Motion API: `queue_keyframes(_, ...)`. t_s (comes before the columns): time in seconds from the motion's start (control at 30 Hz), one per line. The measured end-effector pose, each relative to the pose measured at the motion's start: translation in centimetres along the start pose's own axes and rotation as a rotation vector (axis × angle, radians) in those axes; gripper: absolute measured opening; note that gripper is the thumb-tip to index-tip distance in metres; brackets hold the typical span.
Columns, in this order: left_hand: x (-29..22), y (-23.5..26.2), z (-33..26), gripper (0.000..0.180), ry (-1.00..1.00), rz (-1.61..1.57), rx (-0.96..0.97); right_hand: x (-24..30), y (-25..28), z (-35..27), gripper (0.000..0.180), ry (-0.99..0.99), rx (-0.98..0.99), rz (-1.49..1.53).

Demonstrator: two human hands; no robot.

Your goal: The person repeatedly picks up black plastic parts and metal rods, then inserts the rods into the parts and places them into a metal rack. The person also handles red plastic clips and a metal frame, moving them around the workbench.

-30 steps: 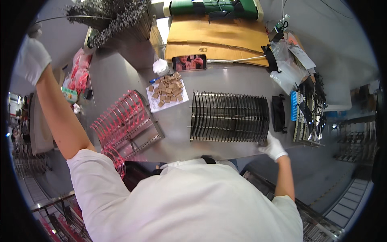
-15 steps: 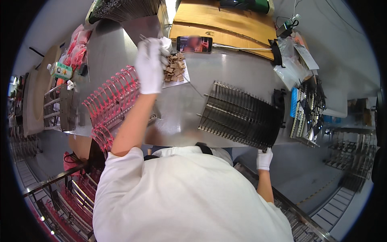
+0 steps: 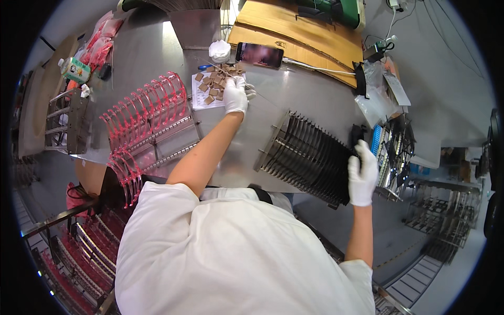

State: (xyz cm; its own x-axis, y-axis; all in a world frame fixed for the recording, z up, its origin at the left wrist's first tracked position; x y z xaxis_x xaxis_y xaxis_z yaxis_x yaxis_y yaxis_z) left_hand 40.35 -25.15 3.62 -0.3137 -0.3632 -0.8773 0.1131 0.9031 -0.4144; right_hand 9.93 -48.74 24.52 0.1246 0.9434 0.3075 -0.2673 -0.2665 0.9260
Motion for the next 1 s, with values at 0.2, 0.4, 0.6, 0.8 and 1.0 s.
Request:
queue_keyframes(0.2, 1.3, -0.5, -0.1, 0.016, 0.098, -0.032, -0.011, 5.1, -5.6, 7.3, 0.064, 0.563, 0.406, -0.168)
queue_keyframes(0.4, 1.2, -0.5, -0.3, 0.016, 0.107, -0.055, -0.01, 4.6, -8.4, 8.3, 0.069, 0.663, 0.544, -0.151)
queue_keyframes(0.6, 2.5, -0.9, -0.8, 0.011, 0.138, -0.117, 0.024, 4.8, -8.3, 8.5, 0.066, 0.658, 0.549, -0.132)
queue_keyframes(0.8, 5.0, -4.2, -4.0, 0.012, 0.288, -0.157, 0.055, 4.7, -8.4, 8.6, 0.066, 0.663, 0.54, -0.121)
queue_keyframes(1.0, -1.1, -0.7, -2.4, 0.009, 0.279, -0.157, -0.039, 4.6, -8.4, 8.7, 0.066, 0.677, 0.512, -0.121)
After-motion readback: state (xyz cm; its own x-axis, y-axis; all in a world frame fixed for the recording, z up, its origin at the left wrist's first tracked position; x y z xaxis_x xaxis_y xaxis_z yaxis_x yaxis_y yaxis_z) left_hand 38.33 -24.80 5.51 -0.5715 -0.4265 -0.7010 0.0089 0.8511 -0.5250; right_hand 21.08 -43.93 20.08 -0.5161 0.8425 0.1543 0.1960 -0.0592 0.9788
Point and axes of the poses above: each hand's wrist, its own z-axis towards the middle knuckle, its own y-axis out of the back of the hand, x = y × z, the point moved 4 cm from there along z, towards the middle knuckle, and after that the axes turned 12 degrees about x, right-handed, at the moved point
